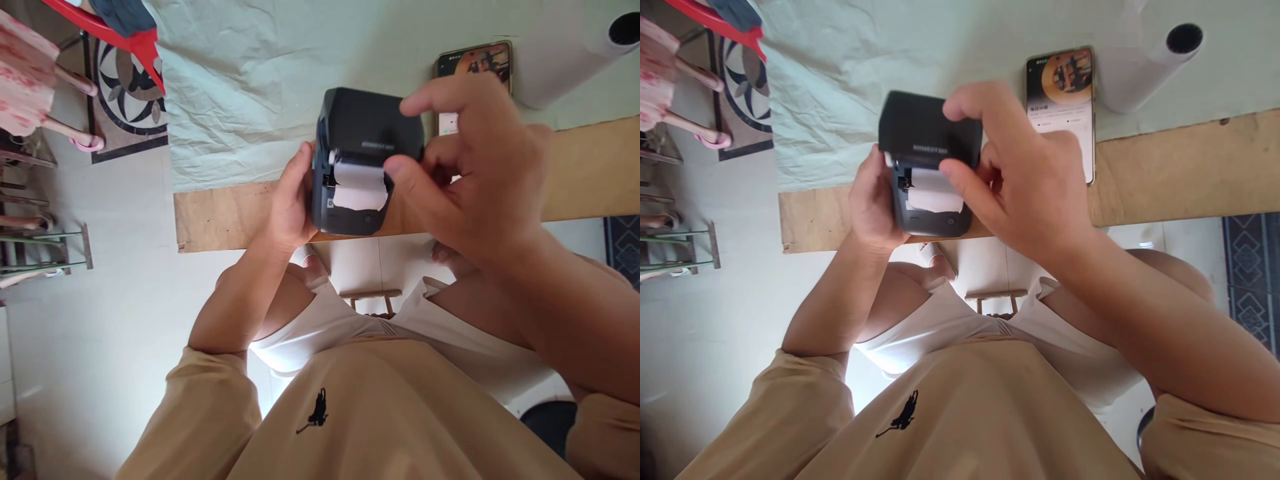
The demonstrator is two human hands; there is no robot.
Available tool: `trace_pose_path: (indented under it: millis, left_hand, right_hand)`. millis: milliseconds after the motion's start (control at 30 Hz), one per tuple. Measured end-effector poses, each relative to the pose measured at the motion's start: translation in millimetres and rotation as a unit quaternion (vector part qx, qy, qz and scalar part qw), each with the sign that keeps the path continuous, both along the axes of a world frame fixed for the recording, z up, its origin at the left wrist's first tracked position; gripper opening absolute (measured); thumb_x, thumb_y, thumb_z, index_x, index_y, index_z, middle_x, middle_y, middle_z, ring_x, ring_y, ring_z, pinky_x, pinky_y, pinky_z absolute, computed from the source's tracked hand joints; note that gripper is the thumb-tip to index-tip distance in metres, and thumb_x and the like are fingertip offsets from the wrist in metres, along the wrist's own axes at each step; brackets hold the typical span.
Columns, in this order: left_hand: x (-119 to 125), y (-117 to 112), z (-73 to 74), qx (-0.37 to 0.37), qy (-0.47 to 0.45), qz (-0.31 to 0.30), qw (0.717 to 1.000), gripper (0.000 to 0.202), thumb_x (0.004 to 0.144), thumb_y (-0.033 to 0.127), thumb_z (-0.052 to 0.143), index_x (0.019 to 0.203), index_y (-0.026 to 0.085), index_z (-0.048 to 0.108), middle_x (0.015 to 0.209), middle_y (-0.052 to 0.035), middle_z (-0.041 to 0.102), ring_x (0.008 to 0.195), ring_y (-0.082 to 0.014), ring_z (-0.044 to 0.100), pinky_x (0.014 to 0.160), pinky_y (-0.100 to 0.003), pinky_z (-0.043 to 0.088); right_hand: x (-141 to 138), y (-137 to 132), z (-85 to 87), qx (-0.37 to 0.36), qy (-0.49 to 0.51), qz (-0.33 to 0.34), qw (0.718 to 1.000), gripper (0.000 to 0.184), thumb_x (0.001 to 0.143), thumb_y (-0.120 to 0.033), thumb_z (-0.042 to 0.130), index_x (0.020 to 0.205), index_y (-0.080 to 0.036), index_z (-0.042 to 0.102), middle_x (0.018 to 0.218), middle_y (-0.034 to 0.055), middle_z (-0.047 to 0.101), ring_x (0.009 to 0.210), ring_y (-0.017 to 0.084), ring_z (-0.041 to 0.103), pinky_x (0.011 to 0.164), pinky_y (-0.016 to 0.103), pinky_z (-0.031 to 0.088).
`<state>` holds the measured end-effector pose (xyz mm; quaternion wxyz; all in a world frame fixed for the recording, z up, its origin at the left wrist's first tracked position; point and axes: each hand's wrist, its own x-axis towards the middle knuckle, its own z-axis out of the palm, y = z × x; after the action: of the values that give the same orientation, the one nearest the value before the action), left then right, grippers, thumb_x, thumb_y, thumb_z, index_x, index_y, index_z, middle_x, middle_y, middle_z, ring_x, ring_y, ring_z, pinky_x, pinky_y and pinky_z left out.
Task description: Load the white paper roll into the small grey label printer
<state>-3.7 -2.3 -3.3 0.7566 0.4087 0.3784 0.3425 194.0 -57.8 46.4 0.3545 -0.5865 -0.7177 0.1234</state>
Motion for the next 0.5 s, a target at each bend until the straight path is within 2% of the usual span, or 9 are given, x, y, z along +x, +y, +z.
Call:
trace_pose_path:
  millis: [67,133,167,233,333,433,500]
  left_hand:
    - [-2,-1,-3.8,0.012,-0.039,0.0,0.999,0.051,0.095,0.068,0.052,0.112,0.023,0.068,0.105,-0.0064,0.075,0.132,-0.0333,0.064,0.092,-0.042,0.058]
    - [-4,-2,-4.9,0.028,-0.05,0.007,0.998,0.041,0.092,0.058,0.065,0.113,0.023,0.069,0.103,-0.0051,0.074,0.125,-0.029,0.068,0.081,-0.034,0.058]
    - [-5,-3,-4.0,0.032,-0.045,0.009,0.998,0.038,0.092,0.055,0.068,0.113,0.024,0.07,0.102,-0.0044,0.074,0.124,-0.0271,0.068,0.077,-0.031,0.058]
    - [-6,-7,0.3,0.034,-0.037,0.006,0.999,0.035,0.095,0.052,0.067,0.115,0.024,0.07,0.101,-0.0035,0.072,0.128,-0.0246,0.066,0.072,-0.027,0.056]
    - [-4,-11,7.9,0.051,-0.035,-0.005,0.998,0.032,0.098,0.051,0.063,0.114,0.025,0.069,0.096,-0.0027,0.07,0.133,-0.0223,0.064,0.071,-0.023,0.054]
    - [-3,-12,10.9,0.078,-0.005,-0.02,0.997,0.039,0.095,0.059,0.065,0.111,0.024,0.069,0.095,-0.0029,0.067,0.115,-0.0218,0.07,0.071,-0.023,0.052]
    - [-4,-12,11.2,0.082,0.019,-0.026,0.996,0.045,0.092,0.064,0.066,0.11,0.023,0.069,0.093,-0.0027,0.064,0.097,-0.0197,0.07,0.069,-0.025,0.05]
  right_hand:
    - [-1,0,5.5,-0.002,0.072,-0.015,0.997,0.033,0.103,-0.043,0.047,0.119,-0.015,0.054,0.088,-0.0033,0.06,0.062,-0.009,0.051,0.056,0.011,0.033]
    - [-2,1,7.0,-0.008,0.121,-0.027,0.992,0.038,0.104,-0.046,0.042,0.114,-0.01,0.05,0.116,0.002,0.058,0.082,-0.005,0.064,0.055,0.009,0.037]
    - [-2,2,6.4,-0.014,0.124,-0.034,0.992,0.04,0.105,-0.048,0.04,0.112,-0.009,0.049,0.121,0.0042,0.056,0.093,-0.003,0.066,0.057,0.009,0.04]
    - [-1,5,3.5,-0.036,0.092,-0.042,0.994,0.04,0.104,-0.047,0.041,0.109,-0.009,0.053,0.116,0.0041,0.058,0.098,-0.003,0.065,0.061,0.008,0.042]
    - [1,8,-0.6,-0.102,0.009,-0.044,0.994,0.033,0.095,-0.042,0.053,0.106,-0.013,0.063,0.1,-0.0001,0.064,0.076,-0.005,0.053,0.065,0.013,0.033]
    - [1,11,1.8,-0.185,-0.068,-0.05,0.979,0.031,0.088,-0.043,0.061,0.108,-0.02,0.068,0.08,-0.0003,0.06,0.067,-0.002,0.035,0.068,0.018,0.019]
    - [-2,13,7.9,-0.233,-0.103,-0.051,0.966,0.032,0.088,-0.046,0.063,0.111,-0.026,0.07,0.079,0.0005,0.058,0.068,-0.001,0.029,0.07,0.02,0.014]
